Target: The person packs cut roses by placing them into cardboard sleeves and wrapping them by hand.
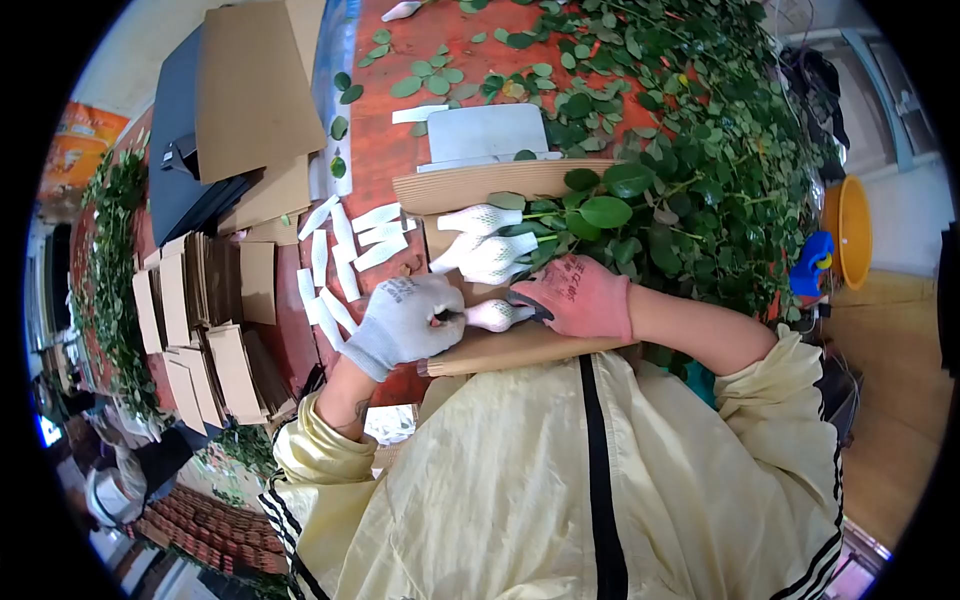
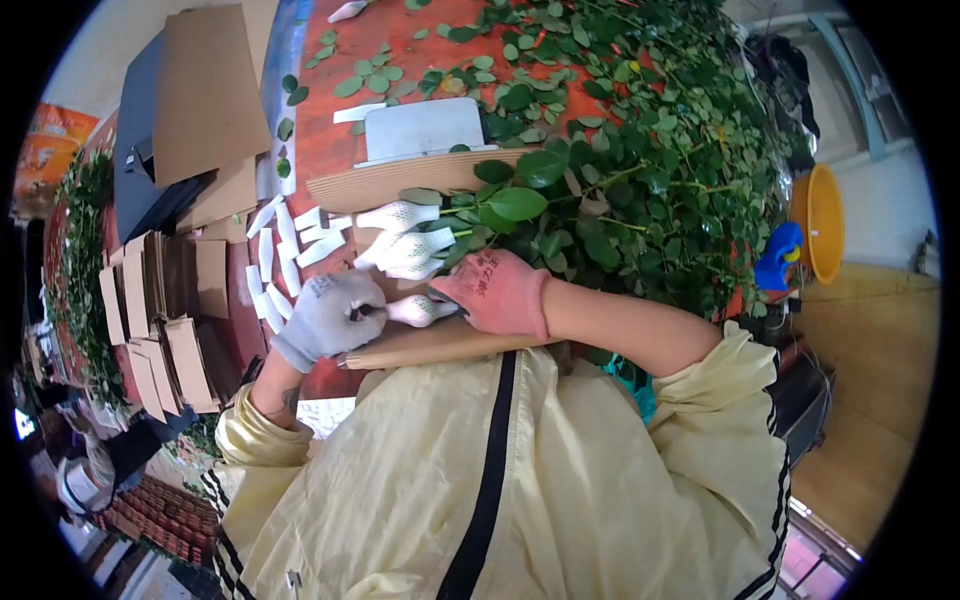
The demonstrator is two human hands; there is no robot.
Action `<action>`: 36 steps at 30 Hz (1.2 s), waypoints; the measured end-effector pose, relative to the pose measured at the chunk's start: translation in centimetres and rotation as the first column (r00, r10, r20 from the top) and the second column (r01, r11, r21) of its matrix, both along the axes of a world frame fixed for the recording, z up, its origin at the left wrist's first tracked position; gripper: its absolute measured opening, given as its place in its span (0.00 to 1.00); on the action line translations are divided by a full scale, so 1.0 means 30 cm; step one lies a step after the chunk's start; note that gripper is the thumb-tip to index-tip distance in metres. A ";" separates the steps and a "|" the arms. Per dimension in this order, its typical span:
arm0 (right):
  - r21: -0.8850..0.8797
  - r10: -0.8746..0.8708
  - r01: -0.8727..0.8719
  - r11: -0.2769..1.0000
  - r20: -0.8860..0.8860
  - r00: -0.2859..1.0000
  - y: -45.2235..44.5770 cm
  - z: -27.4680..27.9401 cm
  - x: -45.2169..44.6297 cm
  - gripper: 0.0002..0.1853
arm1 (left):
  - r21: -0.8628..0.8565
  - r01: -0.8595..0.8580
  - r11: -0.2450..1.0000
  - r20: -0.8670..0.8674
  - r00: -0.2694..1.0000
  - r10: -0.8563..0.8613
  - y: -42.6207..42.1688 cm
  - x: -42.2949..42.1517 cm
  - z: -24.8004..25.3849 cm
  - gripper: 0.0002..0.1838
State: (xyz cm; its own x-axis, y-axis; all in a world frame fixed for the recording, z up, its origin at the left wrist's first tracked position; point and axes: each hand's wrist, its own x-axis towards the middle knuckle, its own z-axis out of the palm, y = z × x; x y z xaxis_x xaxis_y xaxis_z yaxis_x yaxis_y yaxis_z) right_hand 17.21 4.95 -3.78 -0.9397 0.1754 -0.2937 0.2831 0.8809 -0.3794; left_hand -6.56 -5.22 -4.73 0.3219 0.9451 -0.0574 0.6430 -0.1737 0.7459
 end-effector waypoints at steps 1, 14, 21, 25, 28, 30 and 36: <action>-0.004 -0.013 0.013 1.000 0.000 1.000 -0.002 -0.007 0.008 0.26 | 0.016 -0.053 0.998 0.002 0.999 0.053 0.005 0.004 0.019 0.07; -0.045 -0.075 0.072 0.996 -0.077 0.994 -0.005 -0.041 0.007 0.21 | -0.182 -0.082 0.980 -0.051 0.996 0.074 0.014 0.044 0.020 0.09; -0.093 -0.093 0.091 0.991 -0.020 0.995 -0.003 -0.045 -0.001 0.21 | -0.201 -0.022 0.979 -0.116 0.993 -0.002 0.021 0.026 0.036 0.11; -0.004 -0.093 0.093 0.996 -0.163 0.982 -0.016 -0.075 0.023 0.23 | -0.132 -0.013 0.991 -0.130 0.992 -0.004 -0.016 -0.020 0.023 0.11; 0.035 -0.071 0.078 0.996 -0.183 0.981 -0.012 -0.056 0.008 0.24 | -0.189 -0.030 0.981 -0.136 0.991 0.004 -0.016 -0.042 0.053 0.10; -0.100 -0.082 0.077 0.992 -0.042 0.996 -0.002 -0.024 -0.006 0.24 | -0.236 -0.082 0.968 -0.222 0.975 0.028 -0.027 -0.064 0.064 0.09; -0.080 -0.059 0.055 0.995 -0.050 0.997 -0.006 -0.044 -0.005 0.22 | -0.073 -0.395 0.916 -0.507 0.806 0.307 -0.099 -0.282 0.153 0.08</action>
State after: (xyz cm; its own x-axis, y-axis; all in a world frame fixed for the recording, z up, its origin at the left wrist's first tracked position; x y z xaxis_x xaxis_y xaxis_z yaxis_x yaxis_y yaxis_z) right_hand 17.07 4.79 -5.09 -0.9433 0.2075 -0.2590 0.3097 0.8309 -0.4622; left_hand -15.03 -8.20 -0.16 -0.1389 0.9496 -0.2811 0.9161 0.2310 0.3276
